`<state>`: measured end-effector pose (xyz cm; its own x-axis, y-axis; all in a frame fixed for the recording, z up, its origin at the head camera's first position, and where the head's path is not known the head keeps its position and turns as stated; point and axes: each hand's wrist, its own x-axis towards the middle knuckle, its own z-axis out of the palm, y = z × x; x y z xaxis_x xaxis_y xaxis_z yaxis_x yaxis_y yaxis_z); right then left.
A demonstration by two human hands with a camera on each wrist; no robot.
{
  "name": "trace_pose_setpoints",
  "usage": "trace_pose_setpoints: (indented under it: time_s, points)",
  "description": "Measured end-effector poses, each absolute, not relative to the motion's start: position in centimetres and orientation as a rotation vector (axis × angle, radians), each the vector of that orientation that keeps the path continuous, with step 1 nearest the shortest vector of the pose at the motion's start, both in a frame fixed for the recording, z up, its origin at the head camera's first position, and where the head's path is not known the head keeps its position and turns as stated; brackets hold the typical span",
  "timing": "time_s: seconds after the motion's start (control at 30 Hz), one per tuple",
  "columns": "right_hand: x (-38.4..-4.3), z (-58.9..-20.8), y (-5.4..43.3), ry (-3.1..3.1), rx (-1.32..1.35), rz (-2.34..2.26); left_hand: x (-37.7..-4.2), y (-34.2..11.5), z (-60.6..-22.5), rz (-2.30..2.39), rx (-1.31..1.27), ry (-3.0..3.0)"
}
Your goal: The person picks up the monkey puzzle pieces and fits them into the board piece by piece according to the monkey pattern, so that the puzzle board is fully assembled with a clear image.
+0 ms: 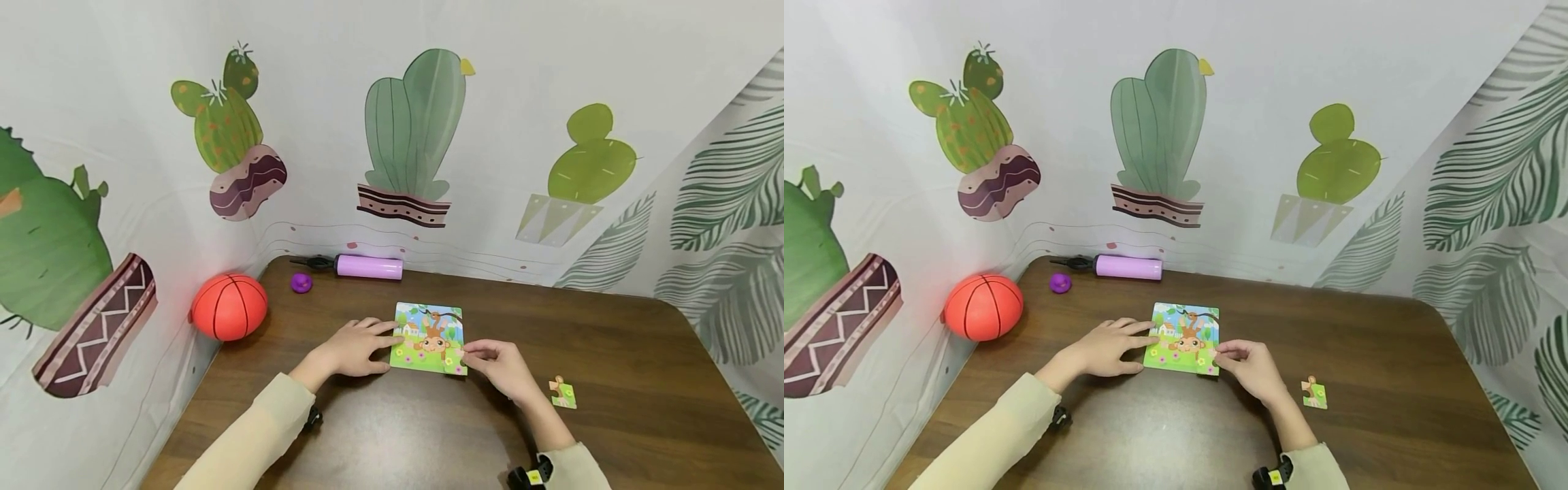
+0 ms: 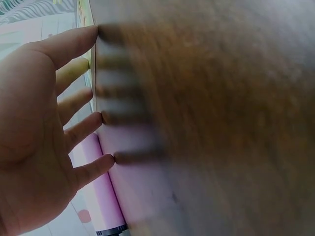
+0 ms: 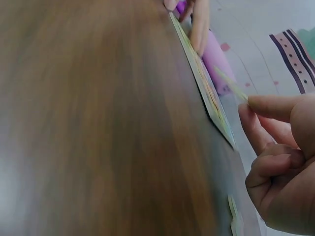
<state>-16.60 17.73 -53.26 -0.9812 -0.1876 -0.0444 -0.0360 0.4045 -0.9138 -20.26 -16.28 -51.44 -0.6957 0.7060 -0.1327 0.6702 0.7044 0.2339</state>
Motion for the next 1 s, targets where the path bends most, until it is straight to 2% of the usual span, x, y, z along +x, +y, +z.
trace_pose_setpoints:
  time_s: [0.5, 1.0]
  points:
    - [-18.9, -54.0, 11.5, 2.538, -0.255, -1.642, -20.5, -16.4, -51.5, 0.271, 1.083, 2.693]
    - [-18.9, -53.6, 8.6, 2.635, -0.227, -1.491, -20.5, -16.4, -51.4, 0.303, 1.102, 2.690]
